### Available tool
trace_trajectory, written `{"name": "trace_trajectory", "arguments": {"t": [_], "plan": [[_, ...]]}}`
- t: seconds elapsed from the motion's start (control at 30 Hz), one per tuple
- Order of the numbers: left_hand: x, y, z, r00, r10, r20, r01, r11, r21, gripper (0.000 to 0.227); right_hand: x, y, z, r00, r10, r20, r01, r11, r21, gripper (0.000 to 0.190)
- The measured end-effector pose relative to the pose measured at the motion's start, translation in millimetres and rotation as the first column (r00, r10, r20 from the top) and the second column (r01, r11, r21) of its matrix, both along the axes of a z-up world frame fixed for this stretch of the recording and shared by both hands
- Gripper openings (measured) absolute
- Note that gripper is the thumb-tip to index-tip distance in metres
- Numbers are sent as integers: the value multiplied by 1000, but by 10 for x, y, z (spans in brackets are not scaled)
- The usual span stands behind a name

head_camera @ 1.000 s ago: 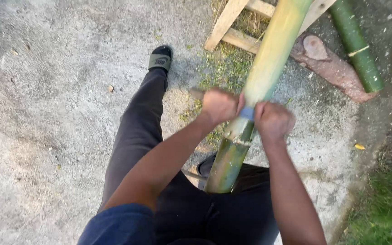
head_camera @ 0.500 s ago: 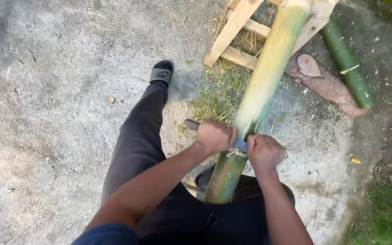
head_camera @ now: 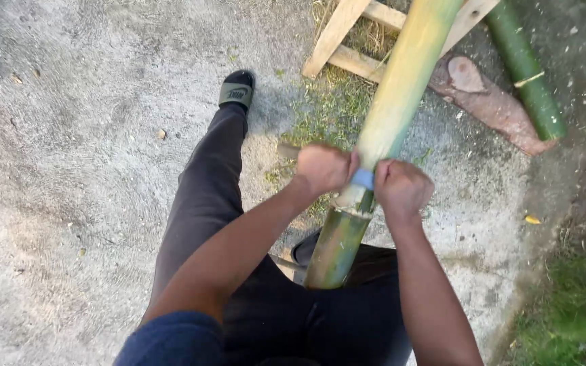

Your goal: The recorder uses a knife to shave and smooth the surface of a bamboo stalk.

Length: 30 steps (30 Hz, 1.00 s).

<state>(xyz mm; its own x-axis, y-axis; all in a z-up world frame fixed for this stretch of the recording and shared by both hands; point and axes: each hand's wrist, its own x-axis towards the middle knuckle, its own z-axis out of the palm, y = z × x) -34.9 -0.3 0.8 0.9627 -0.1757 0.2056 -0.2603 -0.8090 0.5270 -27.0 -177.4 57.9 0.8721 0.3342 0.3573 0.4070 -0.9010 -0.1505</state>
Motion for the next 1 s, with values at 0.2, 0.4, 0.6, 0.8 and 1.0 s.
{"name": "trace_trajectory", "arguments": {"t": [0.2, 0.4, 0.6, 0.8, 1.0], "plan": [[-251, 131, 250, 990, -104, -91, 113, 989, 98, 52, -377, -153, -267, 988, -66, -138, 62, 998, -34, 39], [117, 102, 229, 967, -60, -249, 95, 986, 133, 61, -11, 6, -79, 992, -57, -111, 57, 998, -6, 40], [-515, 117, 54, 990, -102, -100, 111, 990, 82, 57, -621, 45, 84, 998, -4, -60, 6, 1000, 22, 34], [221, 115, 96, 1000, -10, -21, 11, 1000, 18, 55, 70, 68, 20, 1000, -18, -21, 17, 1000, -25, 39], [-402, 128, 62, 999, 3, -40, -1, 999, 42, 56, -216, 120, 91, 998, -4, -64, -1, 997, -77, 37]]}}
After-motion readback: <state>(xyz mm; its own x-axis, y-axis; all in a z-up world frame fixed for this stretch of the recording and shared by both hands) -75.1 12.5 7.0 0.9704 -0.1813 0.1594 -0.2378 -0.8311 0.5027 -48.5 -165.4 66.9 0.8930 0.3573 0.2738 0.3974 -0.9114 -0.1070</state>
